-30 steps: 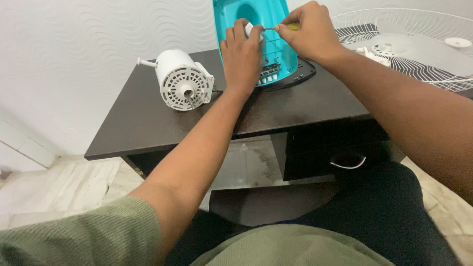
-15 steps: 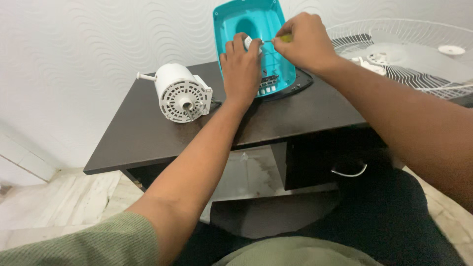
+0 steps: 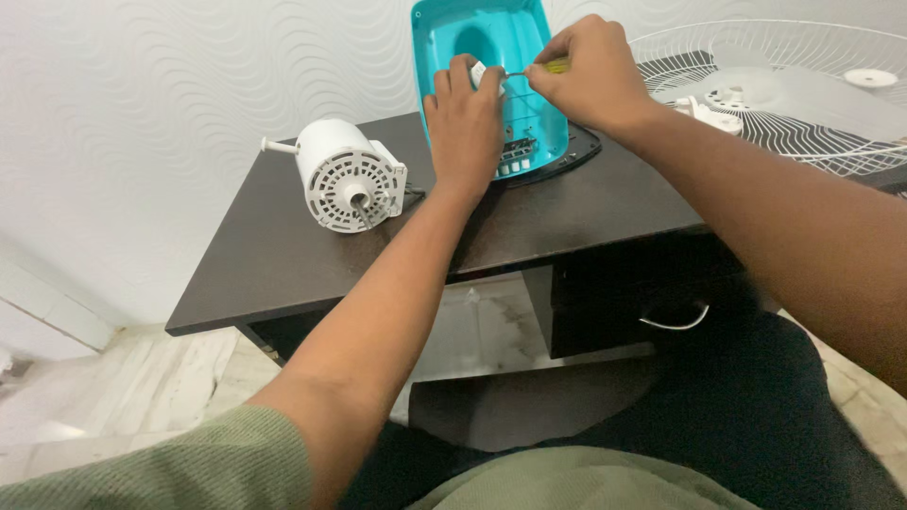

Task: The person uses a screwdriver to remove screws from the back cover of a teal fan housing, then detaches the cover to expose internal wiring and components. The person continues to unscrew and remove internal parts from the housing.

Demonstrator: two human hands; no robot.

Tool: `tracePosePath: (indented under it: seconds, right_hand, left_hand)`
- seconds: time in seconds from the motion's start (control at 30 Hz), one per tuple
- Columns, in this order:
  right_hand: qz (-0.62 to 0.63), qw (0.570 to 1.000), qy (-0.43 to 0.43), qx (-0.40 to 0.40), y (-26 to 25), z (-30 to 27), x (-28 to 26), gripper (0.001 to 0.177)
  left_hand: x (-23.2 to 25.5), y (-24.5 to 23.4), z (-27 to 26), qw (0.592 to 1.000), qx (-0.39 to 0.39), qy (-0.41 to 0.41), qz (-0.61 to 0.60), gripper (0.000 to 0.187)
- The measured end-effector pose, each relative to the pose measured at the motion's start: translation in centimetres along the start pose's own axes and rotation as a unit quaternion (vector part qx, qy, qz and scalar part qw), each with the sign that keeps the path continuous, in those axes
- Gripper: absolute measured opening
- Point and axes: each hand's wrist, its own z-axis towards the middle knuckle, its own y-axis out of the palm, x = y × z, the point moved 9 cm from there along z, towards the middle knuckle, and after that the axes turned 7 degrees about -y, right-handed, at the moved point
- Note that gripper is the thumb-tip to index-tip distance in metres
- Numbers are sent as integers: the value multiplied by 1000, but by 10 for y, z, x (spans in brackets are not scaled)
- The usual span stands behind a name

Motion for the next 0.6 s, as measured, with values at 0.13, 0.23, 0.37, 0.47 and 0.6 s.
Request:
tracePosePath:
  seconds: [0.13,0.23,0.37,0.47,0.6]
  right_hand:
    - [-3,1000,10,-5,2,0,3,28]
    - [-8,1000,21,-13,3,-2,3,29]
    - [-3,1000,16,-22,4,-3,-2,29]
    - [-10,1000,-3,1,-2,1,-8,30]
    - [-6,999,44,-18,-2,-5,1,30]
  left_hand:
    - [0,1,-1,1000,4,4,-13,22]
    - [0,1,-1,1000,3,6,-15,22]
    - [2,3,-2,1000,3,14,-13,23]
    - [-1,1,0,1000,2,12,-16,21]
    - [3,3,-2,1000,-6,11,-6,21]
